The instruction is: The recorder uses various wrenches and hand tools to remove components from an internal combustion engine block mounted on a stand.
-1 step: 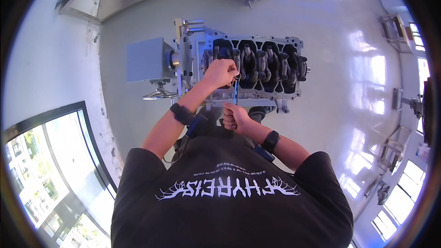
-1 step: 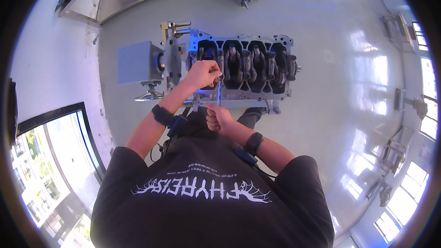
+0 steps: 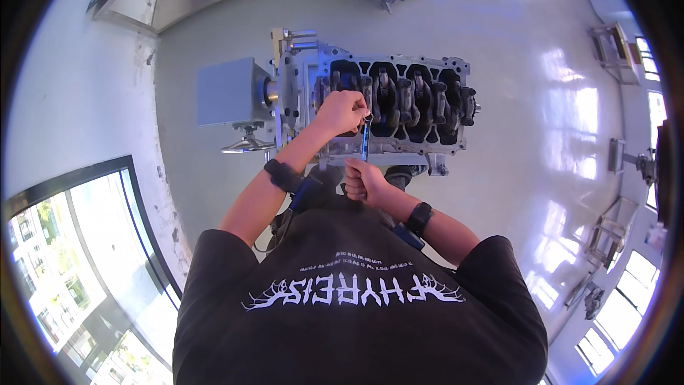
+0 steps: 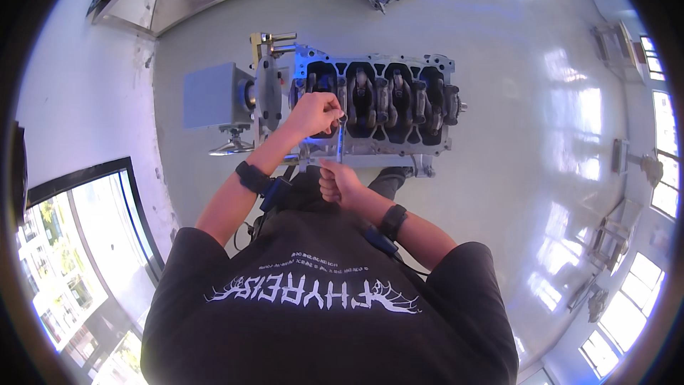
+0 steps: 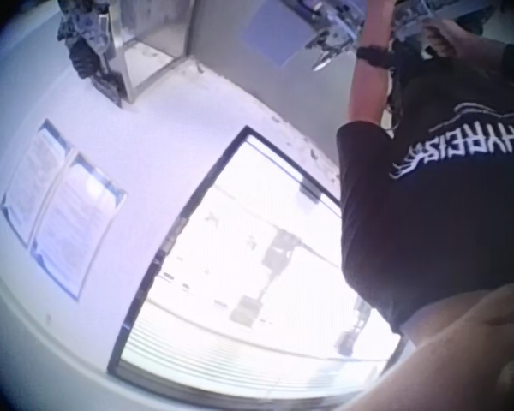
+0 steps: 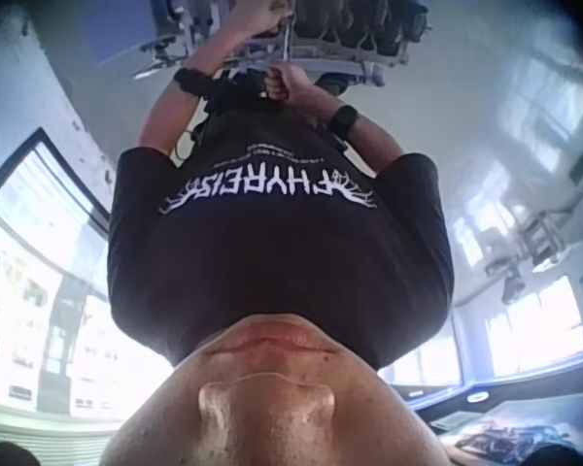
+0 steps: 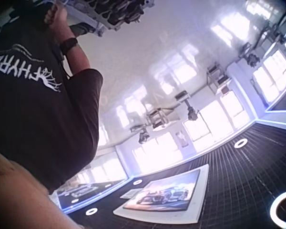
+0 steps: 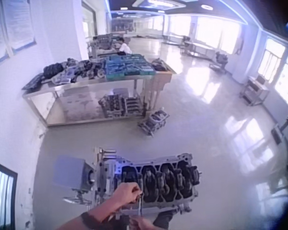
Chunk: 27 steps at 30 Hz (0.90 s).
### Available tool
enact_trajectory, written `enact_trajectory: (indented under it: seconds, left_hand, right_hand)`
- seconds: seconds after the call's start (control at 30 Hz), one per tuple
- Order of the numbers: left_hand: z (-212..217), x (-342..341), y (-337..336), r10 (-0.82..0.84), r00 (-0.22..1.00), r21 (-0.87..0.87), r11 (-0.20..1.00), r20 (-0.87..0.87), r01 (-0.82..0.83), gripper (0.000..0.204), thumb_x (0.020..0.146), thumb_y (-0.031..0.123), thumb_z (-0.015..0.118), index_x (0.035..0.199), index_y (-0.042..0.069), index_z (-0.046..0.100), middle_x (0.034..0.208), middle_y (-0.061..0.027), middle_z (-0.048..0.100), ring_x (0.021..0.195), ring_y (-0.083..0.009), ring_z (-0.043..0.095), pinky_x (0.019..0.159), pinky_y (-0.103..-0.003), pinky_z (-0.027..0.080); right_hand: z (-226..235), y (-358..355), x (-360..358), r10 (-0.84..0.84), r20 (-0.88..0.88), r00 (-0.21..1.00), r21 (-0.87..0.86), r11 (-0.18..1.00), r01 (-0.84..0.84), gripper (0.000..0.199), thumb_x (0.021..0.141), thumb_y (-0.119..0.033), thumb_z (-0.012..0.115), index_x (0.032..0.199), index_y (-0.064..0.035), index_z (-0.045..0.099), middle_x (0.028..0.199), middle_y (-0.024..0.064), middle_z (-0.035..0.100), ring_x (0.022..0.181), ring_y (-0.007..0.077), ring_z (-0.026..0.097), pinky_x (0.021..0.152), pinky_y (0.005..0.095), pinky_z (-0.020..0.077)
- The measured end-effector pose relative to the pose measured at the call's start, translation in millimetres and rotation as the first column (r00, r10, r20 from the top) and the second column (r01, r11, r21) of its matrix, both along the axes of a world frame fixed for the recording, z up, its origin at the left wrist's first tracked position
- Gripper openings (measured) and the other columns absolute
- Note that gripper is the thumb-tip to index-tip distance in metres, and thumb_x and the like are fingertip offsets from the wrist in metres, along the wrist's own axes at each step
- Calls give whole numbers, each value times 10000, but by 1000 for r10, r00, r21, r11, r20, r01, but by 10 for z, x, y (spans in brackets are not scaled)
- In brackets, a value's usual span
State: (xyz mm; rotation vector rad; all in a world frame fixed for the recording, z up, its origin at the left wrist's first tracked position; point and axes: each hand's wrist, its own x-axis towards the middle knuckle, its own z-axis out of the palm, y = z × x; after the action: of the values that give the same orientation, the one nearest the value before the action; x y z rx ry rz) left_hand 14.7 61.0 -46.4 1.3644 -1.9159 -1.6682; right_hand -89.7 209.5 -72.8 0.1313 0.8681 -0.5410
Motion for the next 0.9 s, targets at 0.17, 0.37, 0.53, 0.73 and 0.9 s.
enact_trajectory:
  seconds: [0.17, 0.37, 0.53, 0.73, 0.9]
  left_hand:
    - [62, 6, 8, 7, 1000, 52, 999, -5, -7, 132, 859, 99, 620, 834, -30, 614, 670, -92, 665, 529, -132, 632, 494, -265, 515]
    - [22, 45, 13, 6, 1000, 32, 999, 10, -6, 129, 854, 94, 620, 838, -34, 613, 693, -103, 668, 550, -134, 638, 499, -258, 518]
    - [3, 17, -25, -18, 1000, 39, 999, -18, 19, 126, 857, 90, 614, 836, -33, 611, 688, -95, 663, 546, -139, 633, 492, -259, 514]
    - [17, 25, -17, -24, 1000, 86, 996, -4, 24, 126, 863, 96, 615, 845, -29, 605, 679, -92, 661, 530, -128, 623, 484, -254, 510]
    - [-10, 13, -6, -29, 1000, 26, 999, -10, 29, 136, 868, 105, 615, 841, -28, 605, 671, -93, 661, 528, -121, 623, 481, -250, 509]
  right_hand:
    - [71, -21, -98, 28, 137, 990, -65, 998, -20, 393, 933, -400, 437, 654, -125, 402, 504, -1, 318, 415, 153, 332, 423, 288, 311]
    - [-67, 99, -560, 7, 9, 1000, -115, 993, -6, 397, 897, -434, 455, 931, -47, 537, 843, 122, 594, 775, 249, 585, 751, 397, 473]
    - [-97, 120, -682, 92, -39, 995, -164, 982, -97, 362, 920, -387, 447, 974, -41, 536, 943, 115, 598, 855, 234, 589, 813, 412, 475]
    - [111, -13, -367, 9, -140, 990, -367, 928, -60, 220, 962, -258, 456, 976, -45, 507, 681, 35, 508, 600, 166, 550, 561, 308, 472]
    - [49, 28, -300, -151, -29, 988, -281, 950, 137, 245, 985, -296, 441, 873, -80, 471, 597, -49, 299, 444, 55, 226, 400, 230, 182]
